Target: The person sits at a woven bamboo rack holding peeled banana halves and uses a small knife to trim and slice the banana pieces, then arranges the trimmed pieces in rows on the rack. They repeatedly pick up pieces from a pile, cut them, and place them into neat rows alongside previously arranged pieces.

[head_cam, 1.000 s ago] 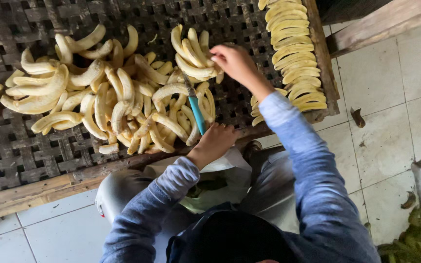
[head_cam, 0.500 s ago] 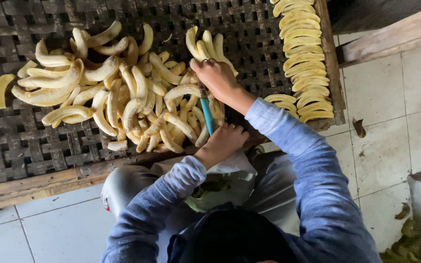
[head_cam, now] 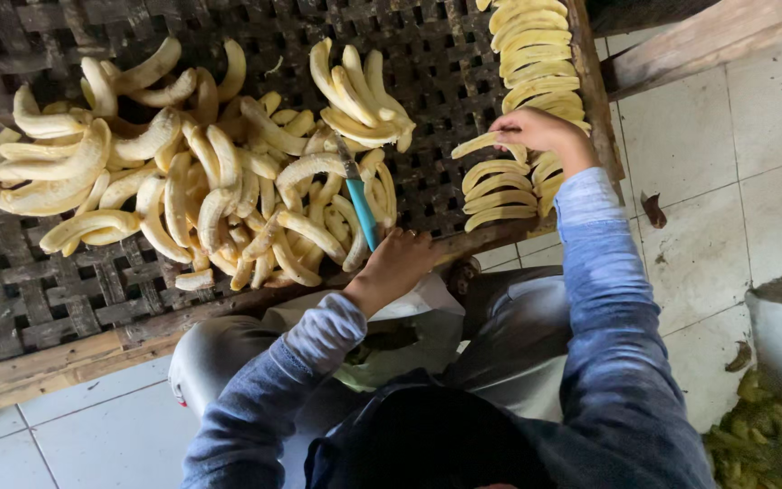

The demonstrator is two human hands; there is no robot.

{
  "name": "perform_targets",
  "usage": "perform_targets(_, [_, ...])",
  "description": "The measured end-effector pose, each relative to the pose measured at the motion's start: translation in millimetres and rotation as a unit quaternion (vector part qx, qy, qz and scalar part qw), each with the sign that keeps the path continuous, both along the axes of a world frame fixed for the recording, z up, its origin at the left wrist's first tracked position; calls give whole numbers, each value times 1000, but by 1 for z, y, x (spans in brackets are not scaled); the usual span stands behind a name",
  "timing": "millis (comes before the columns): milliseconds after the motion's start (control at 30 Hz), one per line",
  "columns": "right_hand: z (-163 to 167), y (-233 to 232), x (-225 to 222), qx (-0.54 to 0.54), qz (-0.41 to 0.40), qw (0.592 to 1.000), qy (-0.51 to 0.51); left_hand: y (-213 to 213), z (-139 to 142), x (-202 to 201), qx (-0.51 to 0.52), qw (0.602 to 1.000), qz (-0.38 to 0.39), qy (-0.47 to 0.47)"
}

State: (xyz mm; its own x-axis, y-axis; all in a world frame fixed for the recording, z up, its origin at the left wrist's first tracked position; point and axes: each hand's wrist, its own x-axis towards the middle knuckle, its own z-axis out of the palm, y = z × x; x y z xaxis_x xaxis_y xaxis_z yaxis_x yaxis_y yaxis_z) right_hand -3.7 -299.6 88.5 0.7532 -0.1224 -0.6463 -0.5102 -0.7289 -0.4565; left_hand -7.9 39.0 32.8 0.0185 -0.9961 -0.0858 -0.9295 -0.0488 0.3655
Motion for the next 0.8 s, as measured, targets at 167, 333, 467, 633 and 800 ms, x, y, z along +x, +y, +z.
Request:
perform_targets(167, [-3,2,-3,-5,49,993,-106,-1,1,0,-37,999,9,-31])
perform_targets(333, [-7,4,-1,19,90,988,-127,-2,5,-2,-54,997,21,-57])
perform_targets(467, [-7,2,-3,-14,99,989,-111,-1,8,-2,-56,996,25,-62])
perform_targets(633, [10,30,24,-64,56,990,-116,0,6,0,-50,997,22,-53])
perform_targets(800, [11,119,102,-68,53,949,-303,1,2,3,-41,998,41,-29])
